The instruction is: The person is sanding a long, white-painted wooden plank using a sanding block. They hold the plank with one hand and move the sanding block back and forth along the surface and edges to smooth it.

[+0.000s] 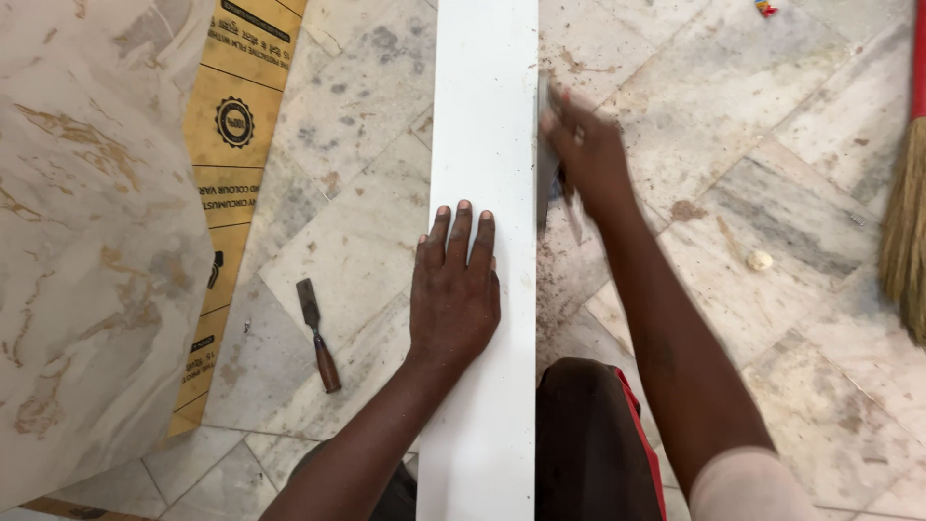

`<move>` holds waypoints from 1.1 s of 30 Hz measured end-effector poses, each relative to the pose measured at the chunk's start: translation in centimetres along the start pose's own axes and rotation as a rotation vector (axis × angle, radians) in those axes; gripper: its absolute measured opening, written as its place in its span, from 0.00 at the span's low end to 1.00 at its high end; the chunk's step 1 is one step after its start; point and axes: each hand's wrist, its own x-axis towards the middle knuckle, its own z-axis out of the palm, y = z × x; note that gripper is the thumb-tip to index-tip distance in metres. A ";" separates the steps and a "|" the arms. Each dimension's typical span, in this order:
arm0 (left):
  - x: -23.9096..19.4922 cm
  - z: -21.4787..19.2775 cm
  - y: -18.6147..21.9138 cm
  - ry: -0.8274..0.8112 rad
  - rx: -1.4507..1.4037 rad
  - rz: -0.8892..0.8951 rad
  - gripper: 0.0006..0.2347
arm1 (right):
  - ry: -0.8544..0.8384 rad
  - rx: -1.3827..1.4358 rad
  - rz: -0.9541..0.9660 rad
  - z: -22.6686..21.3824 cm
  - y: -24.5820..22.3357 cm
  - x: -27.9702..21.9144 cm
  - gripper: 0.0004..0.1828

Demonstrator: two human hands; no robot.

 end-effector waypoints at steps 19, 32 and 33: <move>0.5 0.0 -0.3 -0.005 -0.026 0.018 0.25 | -0.125 -0.025 0.009 0.0 -0.7 -28.4 0.28; 0.9 -0.8 -0.3 -0.091 -0.030 0.024 0.26 | -0.058 0.035 -0.098 0.7 0.2 5.5 0.30; 1.0 -0.8 -0.5 -0.069 -0.031 0.033 0.26 | -0.065 0.108 -0.098 1.1 0.2 6.5 0.31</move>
